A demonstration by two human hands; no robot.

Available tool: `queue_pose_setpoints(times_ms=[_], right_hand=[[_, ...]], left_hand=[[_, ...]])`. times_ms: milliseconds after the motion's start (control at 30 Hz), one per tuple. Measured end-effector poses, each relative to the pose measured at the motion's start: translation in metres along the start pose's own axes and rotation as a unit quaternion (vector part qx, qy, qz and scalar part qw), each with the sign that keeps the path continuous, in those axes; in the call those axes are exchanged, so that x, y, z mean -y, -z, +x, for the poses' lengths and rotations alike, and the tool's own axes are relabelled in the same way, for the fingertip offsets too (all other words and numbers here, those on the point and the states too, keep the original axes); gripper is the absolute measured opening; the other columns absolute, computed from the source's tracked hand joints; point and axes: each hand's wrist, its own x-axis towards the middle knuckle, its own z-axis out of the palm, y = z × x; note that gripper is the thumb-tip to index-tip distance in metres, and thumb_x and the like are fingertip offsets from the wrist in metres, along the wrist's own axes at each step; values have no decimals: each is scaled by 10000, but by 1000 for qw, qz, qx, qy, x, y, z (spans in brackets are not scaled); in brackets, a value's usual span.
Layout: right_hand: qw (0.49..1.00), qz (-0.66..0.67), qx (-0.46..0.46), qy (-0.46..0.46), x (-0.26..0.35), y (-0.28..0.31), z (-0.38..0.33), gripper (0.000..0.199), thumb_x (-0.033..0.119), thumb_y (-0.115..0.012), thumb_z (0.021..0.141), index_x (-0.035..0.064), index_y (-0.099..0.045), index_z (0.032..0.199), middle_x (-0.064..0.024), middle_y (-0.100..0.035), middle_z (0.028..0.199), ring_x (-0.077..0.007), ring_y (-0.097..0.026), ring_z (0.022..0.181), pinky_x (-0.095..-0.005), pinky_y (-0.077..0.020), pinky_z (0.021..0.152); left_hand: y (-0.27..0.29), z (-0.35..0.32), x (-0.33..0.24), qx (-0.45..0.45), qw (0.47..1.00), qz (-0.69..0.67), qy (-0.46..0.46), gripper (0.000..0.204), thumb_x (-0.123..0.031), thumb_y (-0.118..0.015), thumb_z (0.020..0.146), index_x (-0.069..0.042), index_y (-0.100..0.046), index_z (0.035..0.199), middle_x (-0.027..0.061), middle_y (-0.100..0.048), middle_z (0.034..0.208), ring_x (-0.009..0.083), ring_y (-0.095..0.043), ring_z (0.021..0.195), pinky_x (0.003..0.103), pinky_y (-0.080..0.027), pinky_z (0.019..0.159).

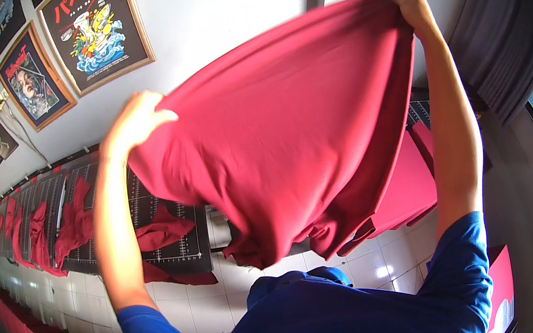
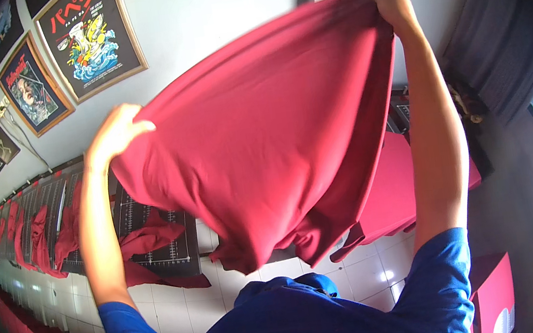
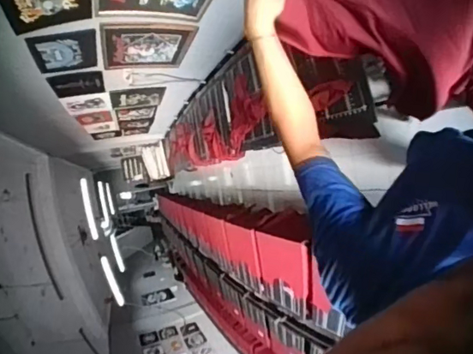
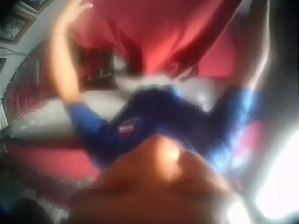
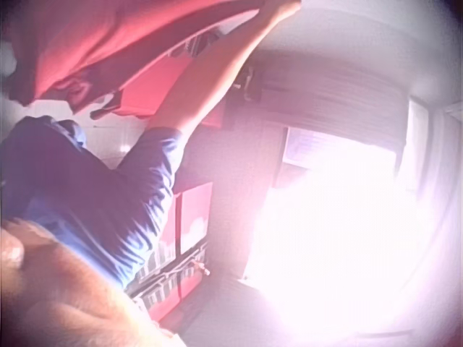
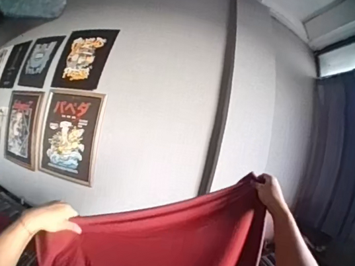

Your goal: The person places red t-shirts onto a screen printing table and applies white ink using a screen printing frame.

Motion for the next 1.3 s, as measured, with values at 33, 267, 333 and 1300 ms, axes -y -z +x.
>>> queue_pose_setpoints(times_ms=[33,267,333,1300], right_hand=[[999,5,29,-25,-12,-13,2,393,344,-685,870,24,-696,1097,-134,-717,959,-199,-658,890,-342,-491,821],[975,114,-168,94,5,79,-7,278,178,-624,940,85,-651,1201,-53,-654,886,-149,-628,875,-267,-493,714],[936,-61,-225,263,5,124,-45,183,111,-568,974,54,-646,1130,-41,-626,943,-109,-598,847,-249,-475,671],[828,190,450,-274,-168,-20,-525,481,350,-560,983,5,-538,1318,-160,-613,1273,-240,-552,1222,-356,-427,1009]], left_hand=[[11,6,27,-57,998,40,-4,364,-275,-740,813,53,-585,822,286,-561,819,449,-525,734,471,-437,645],[116,-29,2,-405,904,-140,2,293,-313,-649,947,-57,-666,1088,-50,-610,846,19,-458,607,208,-329,506],[108,-66,-22,-423,856,-294,31,353,-299,-646,952,-53,-612,1203,-61,-619,936,-6,-468,655,186,-285,504],[-329,-301,-46,23,895,-350,275,537,-354,-675,904,46,-558,1243,242,-613,1231,337,-573,1188,388,-449,996]])
